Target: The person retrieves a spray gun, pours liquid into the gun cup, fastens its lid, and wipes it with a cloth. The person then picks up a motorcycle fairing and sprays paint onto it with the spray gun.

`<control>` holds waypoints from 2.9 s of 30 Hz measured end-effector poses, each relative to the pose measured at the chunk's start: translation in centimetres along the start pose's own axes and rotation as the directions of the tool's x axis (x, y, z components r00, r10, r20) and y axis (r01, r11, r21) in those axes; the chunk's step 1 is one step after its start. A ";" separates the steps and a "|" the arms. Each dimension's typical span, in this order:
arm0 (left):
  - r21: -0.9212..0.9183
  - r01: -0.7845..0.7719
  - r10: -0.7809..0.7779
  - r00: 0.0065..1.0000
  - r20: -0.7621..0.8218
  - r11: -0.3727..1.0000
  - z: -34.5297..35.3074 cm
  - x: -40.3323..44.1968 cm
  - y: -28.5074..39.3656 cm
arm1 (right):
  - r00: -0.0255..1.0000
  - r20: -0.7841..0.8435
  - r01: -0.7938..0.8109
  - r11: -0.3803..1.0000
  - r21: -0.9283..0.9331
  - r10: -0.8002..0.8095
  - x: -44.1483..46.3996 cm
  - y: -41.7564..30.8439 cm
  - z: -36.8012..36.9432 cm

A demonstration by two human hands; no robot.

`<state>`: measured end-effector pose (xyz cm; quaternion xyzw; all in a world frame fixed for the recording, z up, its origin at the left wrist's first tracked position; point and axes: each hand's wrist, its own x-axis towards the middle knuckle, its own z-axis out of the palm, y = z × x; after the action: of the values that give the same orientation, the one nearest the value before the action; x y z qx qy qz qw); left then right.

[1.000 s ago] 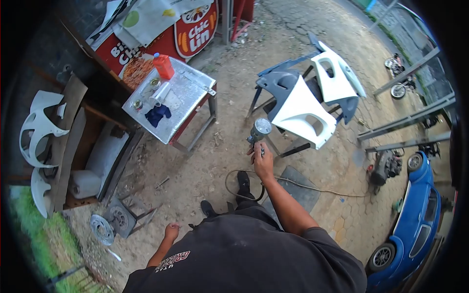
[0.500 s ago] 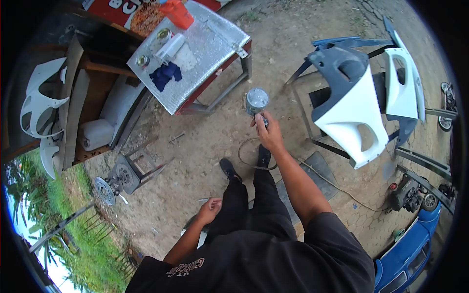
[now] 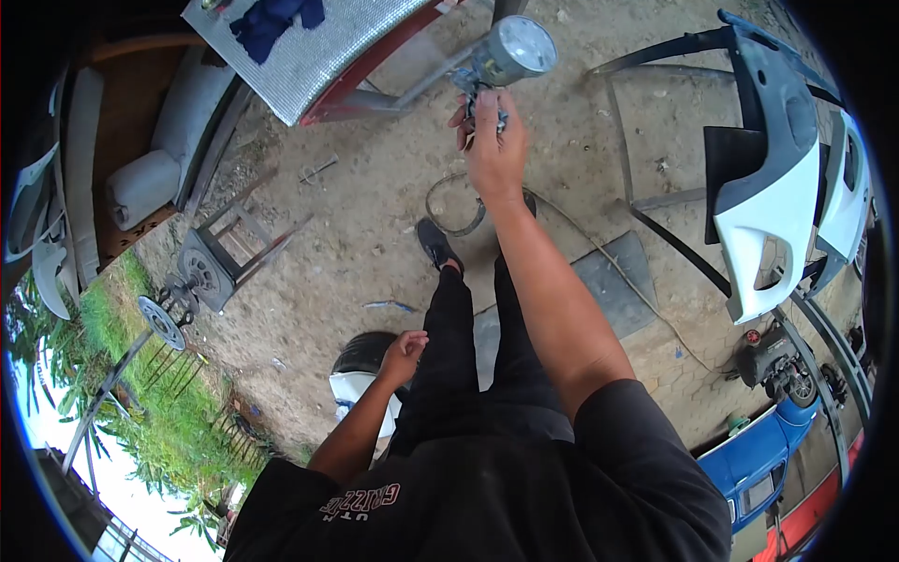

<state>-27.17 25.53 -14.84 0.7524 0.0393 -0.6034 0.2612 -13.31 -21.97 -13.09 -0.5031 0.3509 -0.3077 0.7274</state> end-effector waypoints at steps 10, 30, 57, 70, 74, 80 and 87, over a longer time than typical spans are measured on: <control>-0.013 0.100 -0.100 0.995 -0.015 0.995 -1.4 -0.6 -2.8 | 0.965 0.221 -0.117 0.986 -0.120 0.142 -3.0 -2.4 0.7; -0.129 -0.218 0.209 0.975 -0.079 0.967 0.4 -1.0 6.9 | 0.991 0.114 -0.048 0.984 -0.169 0.068 -4.4 -3.4 0.5; -0.588 -0.735 0.671 0.626 -0.398 0.337 -5.8 -14.0 22.3 | 0.751 0.659 0.130 0.970 -0.205 0.038 -22.7 -20.2 14.1; 0.432 -0.283 0.509 0.606 -0.611 0.856 -17.1 -8.1 -12.7 | 0.686 0.728 0.349 0.884 -0.312 -0.013 -26.5 -22.4 20.8; 0.551 -0.419 0.586 0.793 -0.164 0.722 -20.5 -7.1 -24.1 | 0.691 0.723 0.321 0.887 -0.332 0.021 -26.6 -21.3 22.2; -0.650 0.094 -0.457 0.785 -0.418 0.754 -15.1 -11.1 -29.7 | 0.619 0.777 0.278 0.893 -0.353 0.115 -25.1 -19.6 26.2; -0.273 0.133 -0.259 0.824 -0.504 0.953 -14.9 -12.4 -25.1 | 0.548 0.829 0.314 0.892 -0.324 0.108 -22.2 -16.9 32.0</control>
<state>-26.65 56.90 -10.04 0.8475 0.2560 -0.3856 0.2598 -1.21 7.13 15.26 -0.7572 -0.0059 0.0100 0.6530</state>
